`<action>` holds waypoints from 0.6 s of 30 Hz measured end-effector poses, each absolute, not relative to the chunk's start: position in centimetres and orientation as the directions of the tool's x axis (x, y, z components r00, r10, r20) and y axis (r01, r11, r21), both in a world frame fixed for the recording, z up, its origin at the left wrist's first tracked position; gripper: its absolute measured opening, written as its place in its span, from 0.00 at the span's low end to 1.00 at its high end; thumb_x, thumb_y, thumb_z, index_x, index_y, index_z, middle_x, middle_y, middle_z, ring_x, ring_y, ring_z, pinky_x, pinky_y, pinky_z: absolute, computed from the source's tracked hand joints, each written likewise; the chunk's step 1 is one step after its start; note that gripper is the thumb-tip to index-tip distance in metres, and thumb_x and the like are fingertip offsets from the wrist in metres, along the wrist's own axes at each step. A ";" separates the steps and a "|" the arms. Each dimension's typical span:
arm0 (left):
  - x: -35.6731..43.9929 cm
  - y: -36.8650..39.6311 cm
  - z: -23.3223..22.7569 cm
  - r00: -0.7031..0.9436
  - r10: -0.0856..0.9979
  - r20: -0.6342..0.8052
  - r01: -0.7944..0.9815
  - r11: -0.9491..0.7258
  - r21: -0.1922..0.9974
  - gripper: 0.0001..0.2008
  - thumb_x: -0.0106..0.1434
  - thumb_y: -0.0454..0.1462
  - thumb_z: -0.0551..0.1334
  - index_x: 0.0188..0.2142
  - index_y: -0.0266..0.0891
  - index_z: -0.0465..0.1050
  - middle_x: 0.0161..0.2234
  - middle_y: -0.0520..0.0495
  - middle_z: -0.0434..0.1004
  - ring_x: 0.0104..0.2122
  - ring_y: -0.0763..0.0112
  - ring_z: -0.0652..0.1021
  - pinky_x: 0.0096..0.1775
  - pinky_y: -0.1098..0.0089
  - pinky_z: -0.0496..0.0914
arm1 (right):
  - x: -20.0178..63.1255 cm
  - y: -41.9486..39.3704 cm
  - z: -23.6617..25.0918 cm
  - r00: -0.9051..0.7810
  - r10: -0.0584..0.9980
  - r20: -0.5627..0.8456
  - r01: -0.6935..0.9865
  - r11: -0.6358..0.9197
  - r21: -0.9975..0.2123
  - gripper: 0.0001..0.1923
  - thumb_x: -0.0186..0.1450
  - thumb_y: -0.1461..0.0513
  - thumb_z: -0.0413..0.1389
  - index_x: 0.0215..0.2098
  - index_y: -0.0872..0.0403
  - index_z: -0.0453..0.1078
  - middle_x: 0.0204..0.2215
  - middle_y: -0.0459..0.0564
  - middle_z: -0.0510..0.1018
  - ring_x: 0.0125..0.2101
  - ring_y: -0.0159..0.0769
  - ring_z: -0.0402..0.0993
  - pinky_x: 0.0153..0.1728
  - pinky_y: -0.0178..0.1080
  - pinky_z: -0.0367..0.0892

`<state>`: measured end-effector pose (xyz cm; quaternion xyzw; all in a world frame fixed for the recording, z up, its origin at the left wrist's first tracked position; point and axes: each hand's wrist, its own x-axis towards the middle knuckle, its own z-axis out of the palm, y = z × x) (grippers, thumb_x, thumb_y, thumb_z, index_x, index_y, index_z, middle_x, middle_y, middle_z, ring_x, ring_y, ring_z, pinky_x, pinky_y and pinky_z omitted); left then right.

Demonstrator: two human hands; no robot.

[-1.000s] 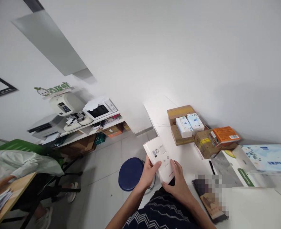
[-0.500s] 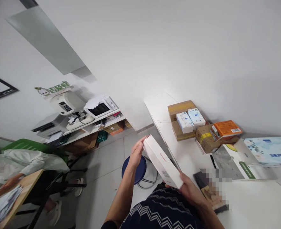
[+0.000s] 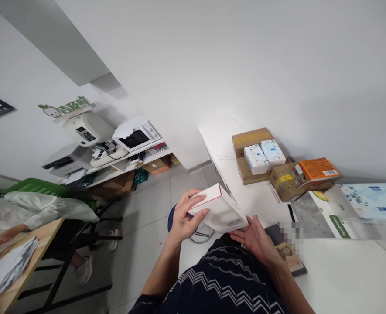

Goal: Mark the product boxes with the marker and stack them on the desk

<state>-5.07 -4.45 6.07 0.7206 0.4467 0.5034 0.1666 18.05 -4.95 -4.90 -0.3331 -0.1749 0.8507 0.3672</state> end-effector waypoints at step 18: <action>-4.2 -5.3 7.6 0.226 0.862 0.453 0.415 -0.506 0.756 0.26 0.59 0.37 0.69 0.58 0.49 0.72 0.52 0.41 0.69 0.48 0.60 0.75 0.48 0.60 0.73 | 17.3 -5.0 -5.6 -0.423 0.797 -0.430 -0.444 -0.596 -0.669 0.37 0.59 0.31 0.50 0.50 0.48 0.72 0.49 0.57 0.80 0.50 0.51 0.76 0.48 0.51 0.71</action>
